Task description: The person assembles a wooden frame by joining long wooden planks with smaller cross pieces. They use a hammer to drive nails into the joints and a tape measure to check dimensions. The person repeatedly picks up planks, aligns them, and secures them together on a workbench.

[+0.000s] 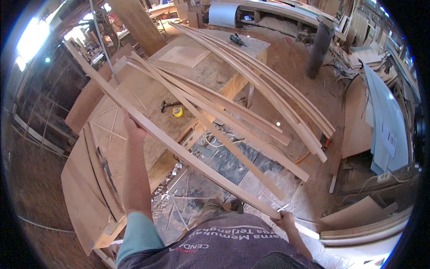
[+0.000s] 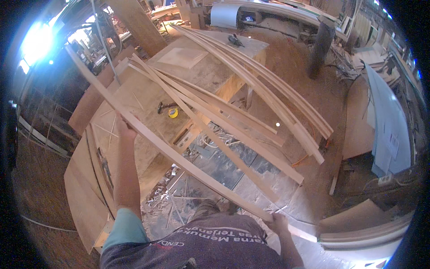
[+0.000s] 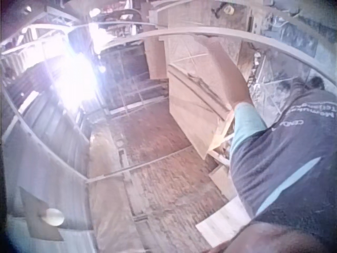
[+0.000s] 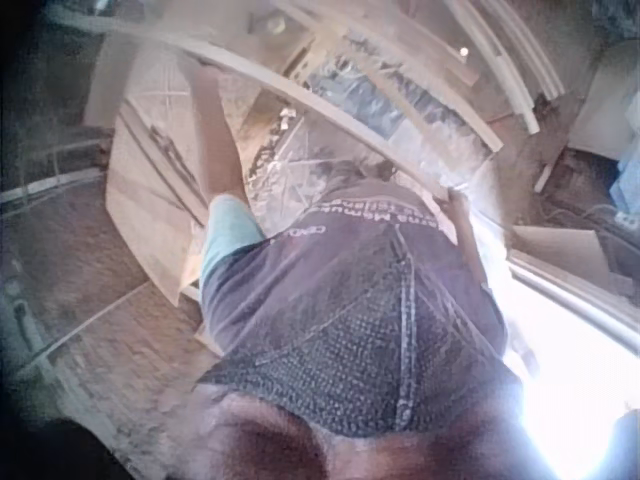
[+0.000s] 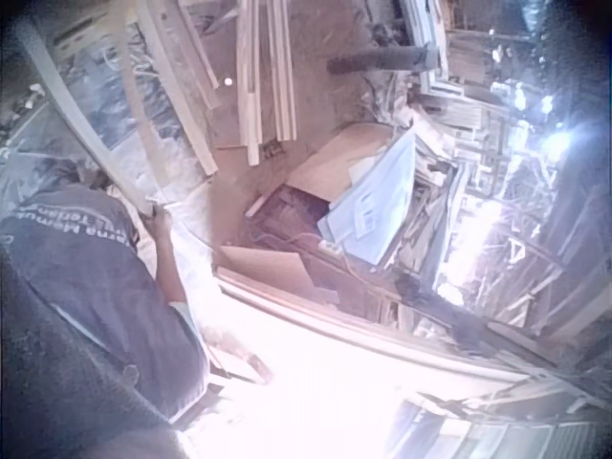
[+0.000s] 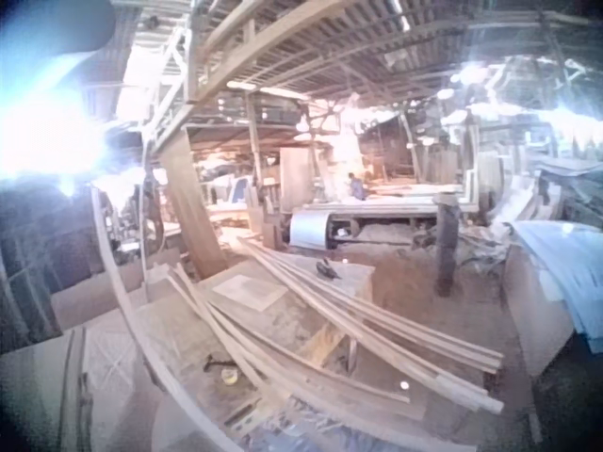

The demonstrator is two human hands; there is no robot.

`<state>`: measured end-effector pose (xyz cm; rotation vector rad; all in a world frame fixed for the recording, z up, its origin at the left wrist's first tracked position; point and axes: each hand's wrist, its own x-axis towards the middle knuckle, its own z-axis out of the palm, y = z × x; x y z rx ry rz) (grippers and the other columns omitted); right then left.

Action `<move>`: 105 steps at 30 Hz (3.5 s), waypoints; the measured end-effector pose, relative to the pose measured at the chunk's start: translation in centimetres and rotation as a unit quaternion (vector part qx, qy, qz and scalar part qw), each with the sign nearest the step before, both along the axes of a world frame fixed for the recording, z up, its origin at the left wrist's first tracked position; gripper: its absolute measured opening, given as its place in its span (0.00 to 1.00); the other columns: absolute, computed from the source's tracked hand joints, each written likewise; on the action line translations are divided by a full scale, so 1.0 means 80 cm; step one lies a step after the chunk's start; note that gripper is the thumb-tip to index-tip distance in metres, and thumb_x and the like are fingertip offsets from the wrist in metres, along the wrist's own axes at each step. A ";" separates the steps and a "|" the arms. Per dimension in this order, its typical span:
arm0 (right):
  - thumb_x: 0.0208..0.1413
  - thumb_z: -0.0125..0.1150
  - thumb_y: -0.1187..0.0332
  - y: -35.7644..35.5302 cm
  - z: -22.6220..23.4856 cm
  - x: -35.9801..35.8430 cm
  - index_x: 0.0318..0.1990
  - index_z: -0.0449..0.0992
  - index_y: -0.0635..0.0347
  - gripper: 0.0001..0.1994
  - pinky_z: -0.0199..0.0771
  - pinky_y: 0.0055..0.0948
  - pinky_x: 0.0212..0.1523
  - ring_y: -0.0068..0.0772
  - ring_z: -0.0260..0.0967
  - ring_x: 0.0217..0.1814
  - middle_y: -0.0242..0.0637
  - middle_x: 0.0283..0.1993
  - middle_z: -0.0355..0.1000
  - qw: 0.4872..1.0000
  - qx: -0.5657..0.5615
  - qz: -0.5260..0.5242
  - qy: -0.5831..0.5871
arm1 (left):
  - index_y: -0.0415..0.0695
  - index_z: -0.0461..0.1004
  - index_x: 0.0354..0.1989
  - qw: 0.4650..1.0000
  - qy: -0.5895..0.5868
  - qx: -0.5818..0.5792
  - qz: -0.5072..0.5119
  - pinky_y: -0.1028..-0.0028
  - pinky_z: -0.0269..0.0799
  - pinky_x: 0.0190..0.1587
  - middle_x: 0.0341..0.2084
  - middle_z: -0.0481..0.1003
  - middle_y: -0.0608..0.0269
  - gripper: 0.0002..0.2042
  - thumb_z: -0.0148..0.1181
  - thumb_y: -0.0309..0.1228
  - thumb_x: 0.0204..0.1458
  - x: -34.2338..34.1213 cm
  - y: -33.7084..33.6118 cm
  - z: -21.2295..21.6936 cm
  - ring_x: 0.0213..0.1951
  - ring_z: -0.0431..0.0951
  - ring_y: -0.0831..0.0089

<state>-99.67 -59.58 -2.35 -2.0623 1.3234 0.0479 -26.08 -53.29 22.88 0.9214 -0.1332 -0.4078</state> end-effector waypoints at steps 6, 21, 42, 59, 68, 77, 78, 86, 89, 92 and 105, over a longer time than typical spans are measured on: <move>0.41 0.79 0.45 -0.011 0.027 -0.031 0.24 0.79 0.60 0.25 0.77 0.49 0.34 0.57 0.79 0.32 0.51 0.27 0.78 0.989 -0.069 -0.120 0.051 | 0.49 0.74 0.50 0.982 0.090 0.161 -0.042 0.60 0.79 0.39 0.37 0.77 0.63 0.17 0.60 0.48 0.64 0.067 -0.086 -0.152 0.38 0.79 0.64; 0.34 0.82 0.40 0.020 0.037 0.052 0.24 0.80 0.61 0.30 0.76 0.49 0.35 0.54 0.78 0.31 0.47 0.27 0.78 0.969 -0.035 -0.236 0.065 | 0.43 0.75 0.47 0.942 0.174 0.238 -0.158 0.54 0.81 0.45 0.38 0.78 0.58 0.09 0.61 0.30 0.61 0.146 -0.275 -0.287 0.40 0.80 0.61; 0.58 0.62 0.60 -0.211 0.066 0.547 0.62 0.72 0.47 0.23 0.74 0.48 0.60 0.52 0.72 0.60 0.45 0.57 0.73 0.994 0.010 -0.068 -0.086 | 0.42 0.71 0.62 0.901 -0.054 0.405 -0.147 0.65 0.69 0.52 0.48 0.74 0.59 0.26 0.61 0.43 0.60 0.198 -0.263 -0.284 0.50 0.73 0.68; 0.51 0.70 0.68 -0.189 0.083 0.349 0.51 0.81 0.57 0.18 0.74 0.46 0.59 0.51 0.71 0.57 0.43 0.52 0.75 0.935 -0.233 -0.204 -0.176 | 0.42 0.78 0.31 0.847 -0.217 0.419 -0.244 0.76 0.63 0.27 0.26 0.74 0.70 0.08 0.64 0.33 0.57 -0.081 -0.116 -0.343 0.27 0.70 0.81; 0.51 0.71 0.68 -0.166 0.063 0.066 0.51 0.81 0.60 0.19 0.74 0.43 0.56 0.50 0.74 0.54 0.45 0.50 0.75 0.940 -0.172 -0.271 -0.116 | 0.44 0.74 0.47 0.779 0.103 0.453 -0.421 0.74 0.73 0.35 0.31 0.77 0.64 0.23 0.67 0.52 0.58 -0.378 -0.129 -0.305 0.31 0.78 0.73; 0.53 0.71 0.63 -0.155 0.048 -0.063 0.50 0.82 0.59 0.18 0.75 0.43 0.55 0.51 0.75 0.54 0.46 0.50 0.77 0.968 -0.074 -0.212 -0.113 | 0.41 0.77 0.56 0.630 -0.001 0.517 -0.579 0.70 0.73 0.43 0.41 0.79 0.58 0.34 0.65 0.60 0.53 -0.523 -0.123 -0.278 0.43 0.78 0.69; 0.53 0.71 0.63 -0.155 0.042 -0.074 0.49 0.83 0.59 0.17 0.76 0.43 0.55 0.51 0.76 0.53 0.46 0.49 0.77 0.969 -0.079 -0.208 -0.106 | 0.41 0.78 0.55 0.634 -0.011 0.526 -0.567 0.70 0.73 0.43 0.40 0.79 0.58 0.34 0.66 0.60 0.53 -0.527 -0.118 -0.282 0.42 0.78 0.70; 0.52 0.71 0.62 -0.143 0.025 -0.125 0.46 0.84 0.58 0.15 0.75 0.45 0.52 0.50 0.76 0.50 0.43 0.43 0.79 0.972 -0.115 -0.198 -0.050 | 0.36 0.82 0.42 0.625 -0.143 0.565 -0.519 0.70 0.74 0.36 0.30 0.80 0.58 0.32 0.67 0.60 0.51 -0.531 -0.051 -0.324 0.35 0.79 0.73; 0.52 0.71 0.60 -0.133 0.040 -0.131 0.46 0.84 0.56 0.16 0.74 0.46 0.52 0.48 0.76 0.50 0.40 0.42 0.79 0.969 -0.141 -0.204 -0.002 | 0.34 0.82 0.34 0.582 -0.186 0.571 -0.548 0.72 0.75 0.33 0.26 0.80 0.58 0.33 0.66 0.61 0.52 -0.529 -0.029 -0.305 0.32 0.80 0.73; 0.53 0.70 0.58 -0.133 0.048 -0.127 0.47 0.83 0.53 0.16 0.69 0.48 0.57 0.45 0.74 0.52 0.36 0.44 0.79 0.967 -0.149 -0.204 0.018 | 0.34 0.81 0.31 0.569 -0.104 0.592 -0.561 0.73 0.75 0.31 0.22 0.79 0.60 0.33 0.66 0.61 0.52 -0.532 -0.002 -0.272 0.28 0.80 0.73; 0.48 0.74 0.61 -0.304 0.073 -0.141 0.56 0.79 0.56 0.26 0.70 0.49 0.61 0.51 0.73 0.55 0.47 0.51 0.77 0.967 -0.211 -0.140 -0.028 | 0.34 0.82 0.41 0.681 -0.084 0.429 -0.587 0.74 0.77 0.37 0.29 0.82 0.60 0.23 0.65 0.48 0.60 -0.638 -0.097 -0.150 0.32 0.82 0.74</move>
